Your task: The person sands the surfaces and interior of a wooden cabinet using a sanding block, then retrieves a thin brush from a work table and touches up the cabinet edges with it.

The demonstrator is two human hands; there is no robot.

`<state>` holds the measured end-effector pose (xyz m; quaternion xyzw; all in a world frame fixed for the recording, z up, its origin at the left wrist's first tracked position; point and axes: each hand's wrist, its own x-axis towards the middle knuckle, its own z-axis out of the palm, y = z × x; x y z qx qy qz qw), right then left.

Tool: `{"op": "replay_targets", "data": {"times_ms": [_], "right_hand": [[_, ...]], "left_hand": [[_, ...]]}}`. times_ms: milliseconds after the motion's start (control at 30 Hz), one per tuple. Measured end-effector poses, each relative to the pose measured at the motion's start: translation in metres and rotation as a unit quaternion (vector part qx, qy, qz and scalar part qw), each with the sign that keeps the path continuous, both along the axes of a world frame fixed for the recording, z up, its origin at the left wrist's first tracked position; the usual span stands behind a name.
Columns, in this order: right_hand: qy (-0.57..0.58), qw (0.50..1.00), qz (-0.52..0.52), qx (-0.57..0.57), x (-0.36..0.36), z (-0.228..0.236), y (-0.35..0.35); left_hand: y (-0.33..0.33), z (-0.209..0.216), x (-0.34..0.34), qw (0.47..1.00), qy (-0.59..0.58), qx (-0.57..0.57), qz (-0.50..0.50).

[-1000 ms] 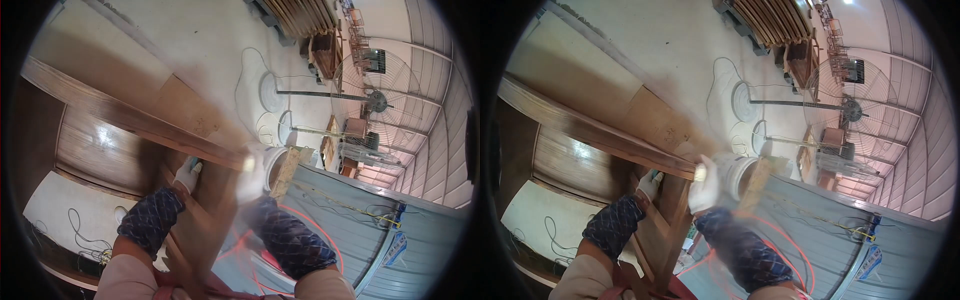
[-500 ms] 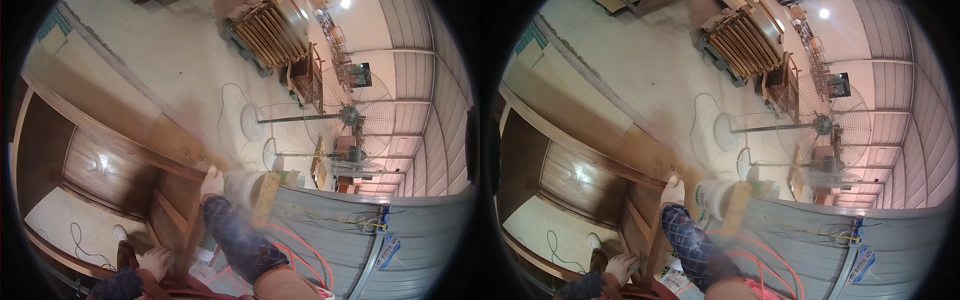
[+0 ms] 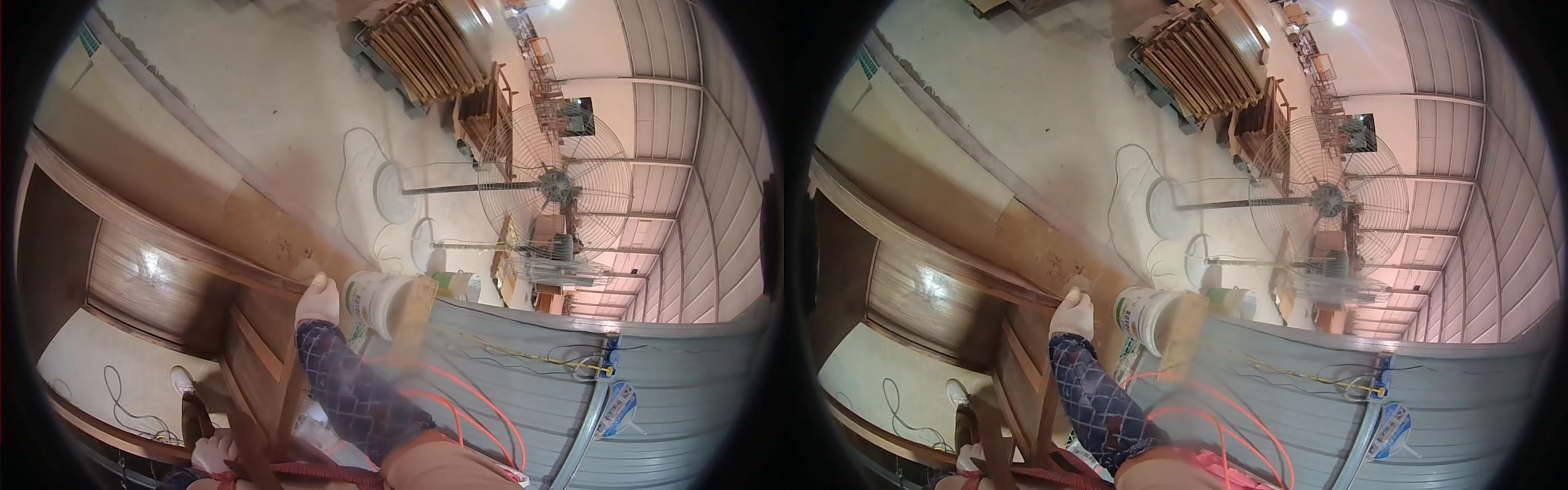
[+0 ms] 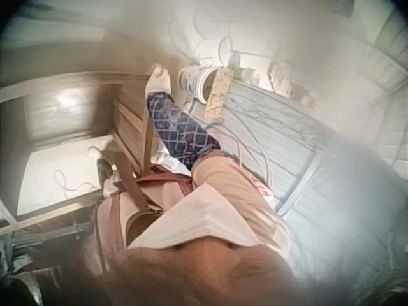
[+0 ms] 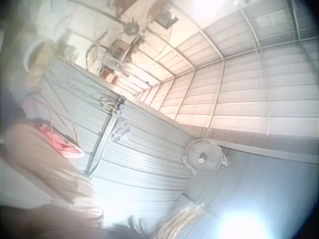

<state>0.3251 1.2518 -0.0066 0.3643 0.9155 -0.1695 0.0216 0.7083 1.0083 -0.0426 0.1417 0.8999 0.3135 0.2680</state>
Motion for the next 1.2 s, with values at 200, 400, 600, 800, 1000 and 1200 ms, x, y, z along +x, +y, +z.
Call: {"op": "replay_targets", "data": {"times_ms": [200,400,600,800,1000,1200], "right_hand": [[0.009,1.0,0.011,0.014,0.003,-0.018,0.015],[0.032,0.999,0.024,0.005,0.006,-0.024,0.021],[0.025,0.999,0.021,-0.002,0.006,-0.026,0.02],[0.017,1.0,0.018,0.014,0.001,-0.017,0.026],[-0.05,0.999,0.008,-0.014,0.002,-0.013,0.018],[0.001,1.0,0.019,-0.022,0.006,-0.013,0.018]], "left_hand": [[0.035,-0.046,0.067,0.994,0.011,-0.06,0.096],[0.047,-0.064,0.088,0.99,0.023,-0.066,0.123],[0.048,-0.074,0.098,0.989,0.034,-0.066,0.128],[0.052,-0.096,0.089,0.989,0.068,-0.041,0.125],[0.028,-0.061,0.047,0.997,0.002,-0.044,0.071],[0.005,0.037,-0.046,0.997,0.063,-0.006,-0.052]]}}
